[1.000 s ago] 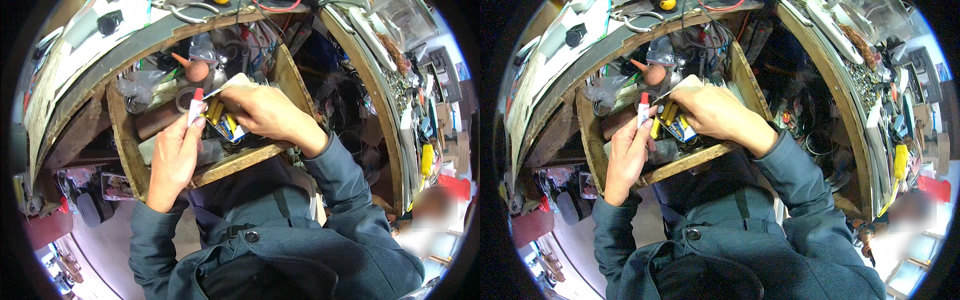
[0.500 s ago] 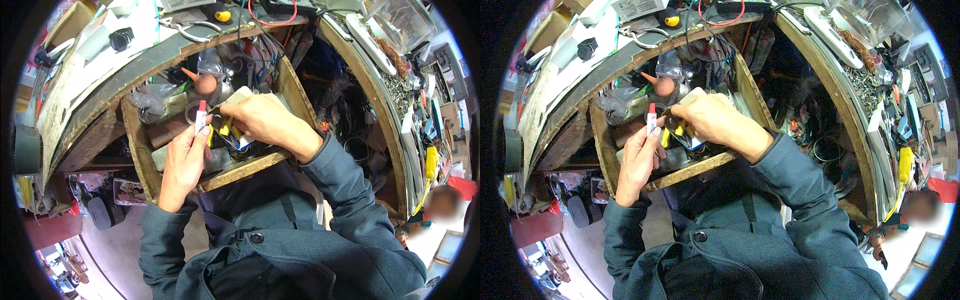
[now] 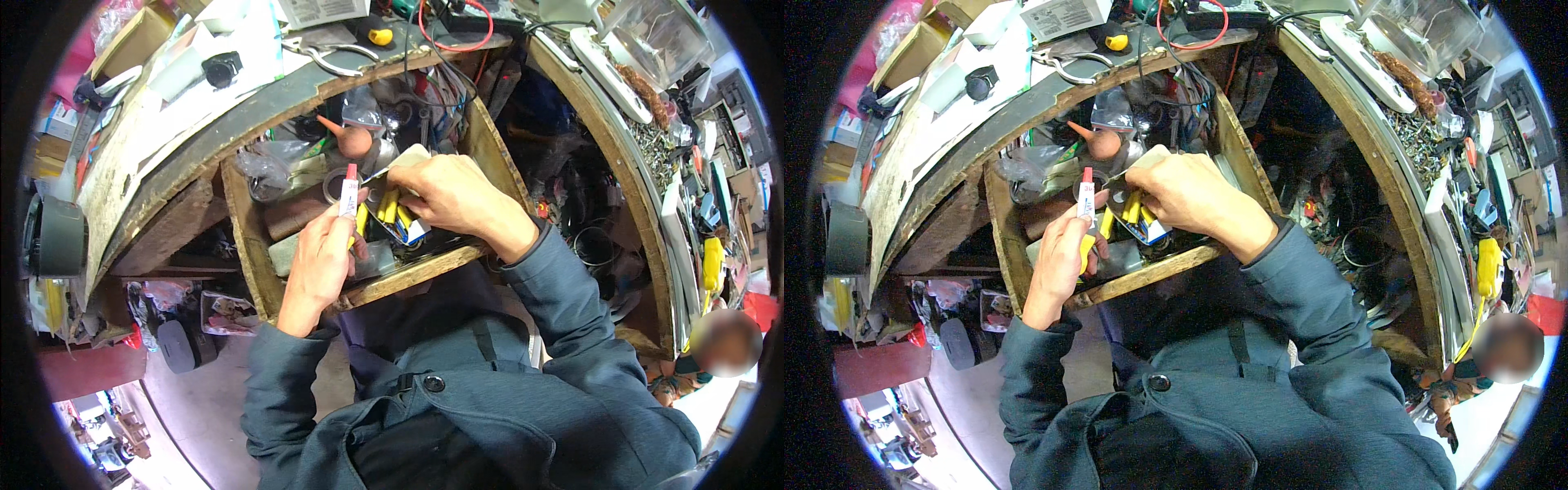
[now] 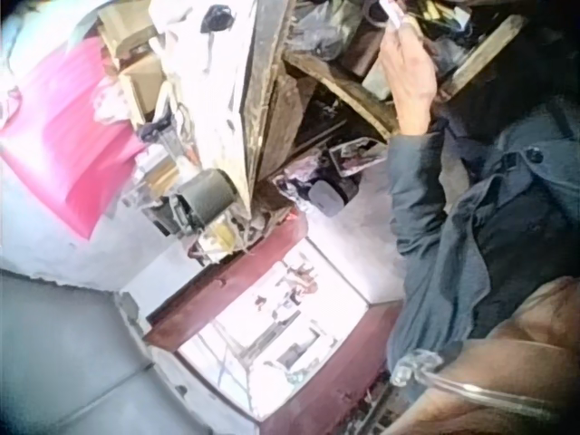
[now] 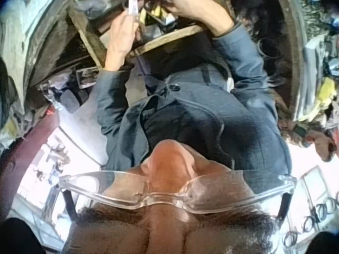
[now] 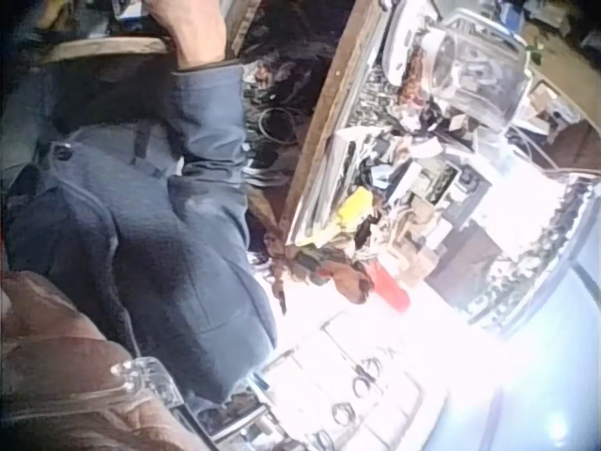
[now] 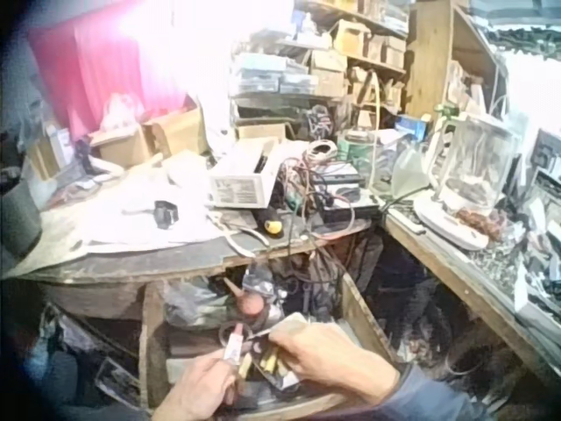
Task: The person works at a cluttered workbench, using a utility knife to strip the insulation from a small wire. They then open a small box, remove a component, and apply glue to it before setting it down.
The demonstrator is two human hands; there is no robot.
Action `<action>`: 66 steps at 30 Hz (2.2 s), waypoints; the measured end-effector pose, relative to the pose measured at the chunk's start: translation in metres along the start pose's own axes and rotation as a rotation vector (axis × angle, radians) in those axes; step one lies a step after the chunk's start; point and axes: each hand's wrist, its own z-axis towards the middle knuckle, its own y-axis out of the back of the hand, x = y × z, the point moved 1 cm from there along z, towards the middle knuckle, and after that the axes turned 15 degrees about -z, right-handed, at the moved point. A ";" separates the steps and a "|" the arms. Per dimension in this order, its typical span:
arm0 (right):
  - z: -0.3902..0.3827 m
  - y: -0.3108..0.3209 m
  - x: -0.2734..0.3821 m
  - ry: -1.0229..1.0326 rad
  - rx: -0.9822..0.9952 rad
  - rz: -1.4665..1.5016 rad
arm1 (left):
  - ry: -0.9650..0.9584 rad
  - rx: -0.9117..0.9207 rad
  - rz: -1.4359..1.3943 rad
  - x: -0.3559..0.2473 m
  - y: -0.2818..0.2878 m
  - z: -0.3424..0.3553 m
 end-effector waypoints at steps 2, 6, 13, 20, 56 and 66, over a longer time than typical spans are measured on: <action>-0.001 0.001 0.000 -0.015 0.004 0.014 | 0.003 0.004 -0.010 0.001 -0.001 0.000; -0.002 0.001 -0.002 -0.056 -0.070 0.013 | -0.020 0.018 0.048 -0.001 0.001 -0.001; -0.007 0.004 -0.002 -0.259 0.017 -0.056 | -0.032 0.004 0.047 0.004 -0.002 0.000; -0.008 0.000 -0.002 -0.222 0.049 -0.006 | -0.023 0.008 0.031 0.005 0.005 0.000; -0.002 0.008 0.000 -0.319 -0.144 0.364 | 0.047 0.272 -0.423 0.002 0.011 -0.007; -0.004 -0.004 -0.007 -0.312 -0.090 0.558 | 0.040 0.280 -0.442 0.001 0.010 -0.009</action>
